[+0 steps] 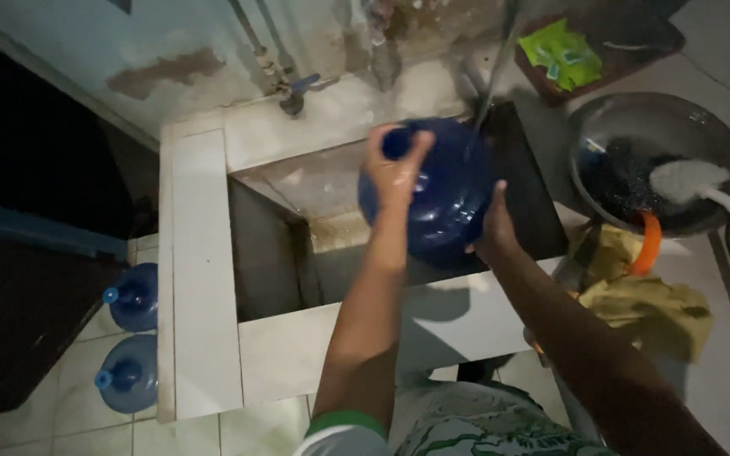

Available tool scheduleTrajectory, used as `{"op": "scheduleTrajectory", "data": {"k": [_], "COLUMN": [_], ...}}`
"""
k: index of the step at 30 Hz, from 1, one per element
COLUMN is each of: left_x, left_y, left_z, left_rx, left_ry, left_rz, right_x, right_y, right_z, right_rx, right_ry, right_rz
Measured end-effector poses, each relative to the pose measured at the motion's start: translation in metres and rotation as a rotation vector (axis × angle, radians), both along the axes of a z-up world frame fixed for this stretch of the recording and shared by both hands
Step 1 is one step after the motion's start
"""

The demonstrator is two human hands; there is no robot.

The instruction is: Cleaning and sealing large plastic water jugs using a heat gun.

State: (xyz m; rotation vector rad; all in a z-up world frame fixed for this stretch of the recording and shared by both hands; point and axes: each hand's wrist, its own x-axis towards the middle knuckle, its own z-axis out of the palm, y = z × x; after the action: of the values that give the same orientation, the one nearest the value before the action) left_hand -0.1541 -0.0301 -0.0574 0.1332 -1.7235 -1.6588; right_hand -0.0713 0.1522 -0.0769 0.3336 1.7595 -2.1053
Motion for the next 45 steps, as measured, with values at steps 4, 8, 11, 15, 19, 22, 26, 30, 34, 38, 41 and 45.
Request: {"op": "scheduleTrajectory", "data": {"k": [4, 8, 11, 15, 19, 22, 26, 30, 34, 38, 41, 45], "left_x": [-0.009, -0.011, -0.016, -0.023, 0.006, -0.001, -0.003, -0.004, -0.004, -0.003, 0.001, -0.001], "left_y": [0.045, 0.068, 0.071, 0.064, 0.055, 0.065, 0.068, 0.071, 0.074, 0.074, 0.072, 0.072], "left_z": [-0.022, -0.052, -0.061, -0.114, -0.121, -0.107, -0.104, -0.1, -0.104, -0.102, -0.088, -0.092], "left_rx": [0.002, -0.523, -0.521, -0.202, -0.308, -0.339, -0.351, -0.353, -0.35, -0.34, -0.318, -0.335], "left_ry": [-0.129, -0.001, -0.084, -0.096, -0.182, -0.163, -0.29, -0.379, -0.328, -0.318, -0.357, -0.413], "left_rz": [-0.238, -0.353, -0.364, -0.294, -0.257, -0.282, -0.325, -0.355, -0.331, -0.311, -0.339, -0.354], "right_x": [-0.025, -0.043, -0.047, -0.034, -0.028, -0.037, -0.036, -0.035, -0.03, -0.026, -0.03, -0.032], "right_y": [0.026, 0.049, 0.048, 0.052, 0.049, 0.061, 0.063, 0.059, 0.052, 0.045, 0.052, 0.055], "right_z": [-0.071, -0.129, -0.129, -0.127, -0.146, -0.165, -0.164, -0.149, -0.129, -0.095, -0.115, -0.128], "right_rx": [-0.151, -0.237, -0.115, 0.339, 0.542, 0.279, 0.373, 0.456, 0.276, 0.516, 0.517, 0.324], "right_ry": [-0.256, -0.244, -0.362, -0.3, -0.272, -0.18, 0.009, -0.082, -0.059, -0.269, -0.301, -0.201], "right_rz": [-0.334, -0.316, -0.366, -0.304, -0.211, -0.273, -0.278, -0.303, -0.335, -0.237, -0.235, -0.294]}}
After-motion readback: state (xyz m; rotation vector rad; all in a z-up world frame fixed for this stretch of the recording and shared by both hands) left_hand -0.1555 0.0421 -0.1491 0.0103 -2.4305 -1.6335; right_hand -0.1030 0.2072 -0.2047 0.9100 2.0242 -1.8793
